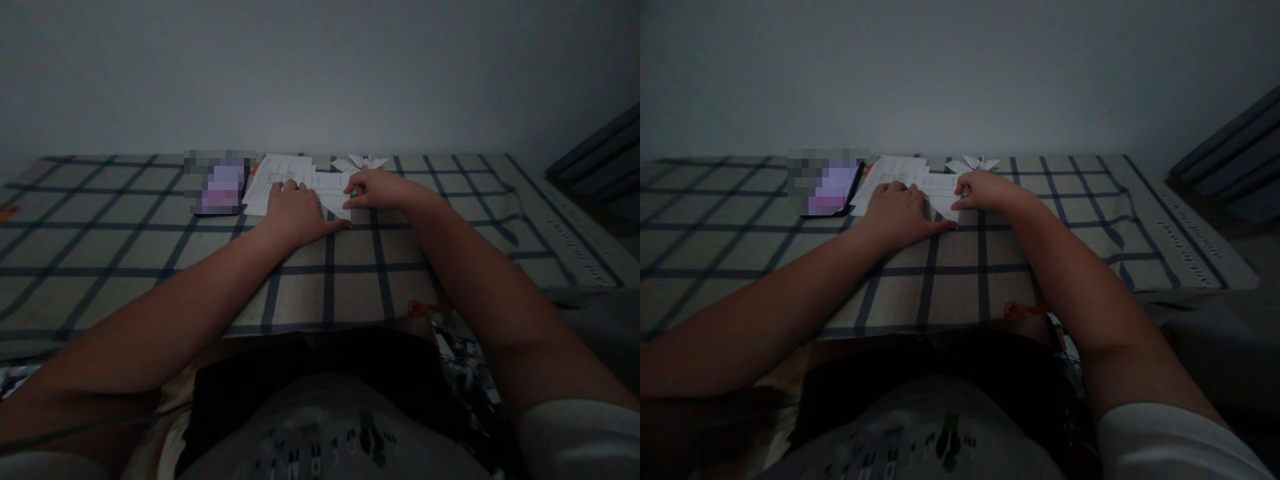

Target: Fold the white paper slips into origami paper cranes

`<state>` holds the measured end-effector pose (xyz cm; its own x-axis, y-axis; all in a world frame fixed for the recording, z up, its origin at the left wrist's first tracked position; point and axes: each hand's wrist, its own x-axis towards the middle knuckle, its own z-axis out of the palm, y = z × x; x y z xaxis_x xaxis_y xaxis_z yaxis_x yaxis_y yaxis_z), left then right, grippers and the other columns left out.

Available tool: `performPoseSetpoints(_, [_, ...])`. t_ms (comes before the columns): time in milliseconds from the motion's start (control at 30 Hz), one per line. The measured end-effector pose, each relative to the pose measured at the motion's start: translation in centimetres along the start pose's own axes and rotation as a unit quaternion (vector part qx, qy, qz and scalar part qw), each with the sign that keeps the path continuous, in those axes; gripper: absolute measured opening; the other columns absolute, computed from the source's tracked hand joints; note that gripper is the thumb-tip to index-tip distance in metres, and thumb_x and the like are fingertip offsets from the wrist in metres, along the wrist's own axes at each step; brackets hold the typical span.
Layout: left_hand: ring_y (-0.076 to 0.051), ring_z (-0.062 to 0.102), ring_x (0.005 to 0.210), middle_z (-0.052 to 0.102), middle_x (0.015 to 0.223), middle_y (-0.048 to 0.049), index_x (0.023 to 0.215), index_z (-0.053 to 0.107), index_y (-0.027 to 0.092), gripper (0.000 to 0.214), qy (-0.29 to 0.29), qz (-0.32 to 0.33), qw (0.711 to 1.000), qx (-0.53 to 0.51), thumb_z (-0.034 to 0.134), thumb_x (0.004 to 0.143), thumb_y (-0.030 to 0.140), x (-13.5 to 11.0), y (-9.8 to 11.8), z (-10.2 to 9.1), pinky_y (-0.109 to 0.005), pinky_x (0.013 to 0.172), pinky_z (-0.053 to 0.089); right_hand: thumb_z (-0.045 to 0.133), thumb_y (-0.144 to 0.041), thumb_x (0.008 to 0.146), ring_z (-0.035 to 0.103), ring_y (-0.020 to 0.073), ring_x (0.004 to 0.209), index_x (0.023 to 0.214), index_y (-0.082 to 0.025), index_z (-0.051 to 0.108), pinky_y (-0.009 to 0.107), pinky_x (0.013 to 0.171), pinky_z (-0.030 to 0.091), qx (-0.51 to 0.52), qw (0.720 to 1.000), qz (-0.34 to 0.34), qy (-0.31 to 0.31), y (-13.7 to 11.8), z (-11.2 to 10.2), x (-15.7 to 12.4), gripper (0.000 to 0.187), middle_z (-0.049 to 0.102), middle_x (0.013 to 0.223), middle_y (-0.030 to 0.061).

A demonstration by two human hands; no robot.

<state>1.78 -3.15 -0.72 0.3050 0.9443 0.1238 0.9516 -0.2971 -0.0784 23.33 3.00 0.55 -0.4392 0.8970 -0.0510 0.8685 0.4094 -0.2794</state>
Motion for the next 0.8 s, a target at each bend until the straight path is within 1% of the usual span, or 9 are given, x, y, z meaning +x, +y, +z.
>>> performPoseSetpoints(100, [-0.047,0.052,0.144,0.066,0.149,-0.0274,0.143,0.068,0.006,0.112,-0.001,-0.003,1.0,-0.004,0.043,0.083,0.098,-0.1,0.0,0.1,-0.053,0.123,0.033,0.082,-0.038,0.089,0.066,0.0204,0.088,0.122,-0.018,0.077,0.03,0.074,0.043,0.003,1.0,-0.004,-0.002,0.1,0.1,0.1,0.039,0.076,0.107,0.0078])
performPoseSetpoints(267, [-0.047,0.052,0.145,0.067,0.148,-0.0277,0.143,0.067,0.007,0.11,0.002,-0.004,1.0,-0.009,0.043,0.084,0.097,-0.2,0.1,0.3,-0.054,0.125,0.031,0.081,-0.035,0.089,0.065,0.0202,0.087,0.121,-0.015,0.078,0.03,0.073,0.043,0.007,1.0,-0.013,0.001,0.1,0.1,0.1,0.038,0.077,0.105,0.0086])
performPoseSetpoints(367, [-0.047,0.053,0.144,0.067,0.147,-0.0288,0.143,0.067,0.004,0.111,0.002,-0.008,1.0,-0.019,0.046,0.083,0.096,-0.1,0.0,0.1,-0.055,0.123,0.034,0.081,-0.037,0.09,0.066,0.0206,0.087,0.123,-0.015,0.078,0.03,0.075,0.044,0.008,1.0,-0.011,-0.003,0.1,0.0,0.1,0.039,0.077,0.106,0.0089])
performPoseSetpoints(433, [-0.048,0.055,0.142,0.068,0.144,-0.0297,0.14,0.068,0.003,0.107,-0.001,-0.013,1.0,-0.024,0.047,0.085,0.093,0.1,-0.1,-0.2,-0.056,0.121,0.037,0.081,-0.038,0.09,0.067,0.0211,0.089,0.125,-0.016,0.078,0.03,0.076,0.045,0.004,1.0,-0.007,-0.002,0.2,0.0,0.1,0.041,0.077,0.108,0.0093])
performPoseSetpoints(500, [-0.046,0.057,0.141,0.071,0.141,-0.0281,0.136,0.071,0.005,0.095,-0.004,-0.018,1.0,-0.022,0.045,0.092,0.084,0.2,-0.3,-0.4,-0.055,0.119,0.039,0.081,-0.039,0.09,0.067,0.0218,0.091,0.126,-0.017,0.077,0.031,0.077,0.045,0.0,1.0,-0.008,0.0,0.3,0.1,0.2,0.042,0.077,0.111,0.0097])
performPoseSetpoints(567, [-0.043,0.059,0.14,0.073,0.138,-0.0249,0.135,0.073,0.009,0.079,-0.004,-0.018,1.0,-0.014,0.042,0.099,0.072,0.3,-0.5,-0.5,-0.054,0.119,0.039,0.081,-0.04,0.09,0.067,0.0222,0.093,0.126,-0.017,0.077,0.031,0.078,0.045,-0.001,1.0,-0.01,0.0,0.4,0.2,0.2,0.043,0.077,0.112,0.0098])
performPoseSetpoints(633, [-0.04,0.061,0.137,0.075,0.134,-0.0232,0.133,0.075,0.011,0.068,0.0,-0.013,1.0,-0.002,0.039,0.103,0.061,0.4,-0.7,-0.5,-0.053,0.119,0.04,0.081,-0.041,0.089,0.067,0.0223,0.092,0.125,-0.017,0.077,0.031,0.078,0.045,0.001,1.0,-0.013,0.0,0.5,0.2,0.3,0.043,0.077,0.111,0.0096])
performPoseSetpoints(700, [-0.04,0.063,0.133,0.077,0.13,-0.0234,0.13,0.077,0.011,0.063,0.005,-0.008,1.0,0.005,0.037,0.104,0.053,0.6,-1.0,-0.4,-0.053,0.117,0.041,0.081,-0.042,0.09,0.067,0.0225,0.092,0.124,-0.018,0.078,0.031,0.078,0.045,0.0,1.0,-0.013,0.001,0.5,0.2,0.2,0.042,0.077,0.11,0.0093])
performPoseSetpoints(800, [-0.038,0.066,0.129,0.078,0.126,-0.0221,0.126,0.079,0.013,0.059,0.013,-0.014,1.0,0.006,0.038,0.105,0.048,0.9,-1.2,-0.2,-0.053,0.115,0.041,0.081,-0.041,0.089,0.067,0.0225,0.091,0.125,-0.018,0.078,0.031,0.078,0.045,-0.003,1.0,-0.01,0.002,0.3,0.1,0.2,0.043,0.077,0.109,0.009])
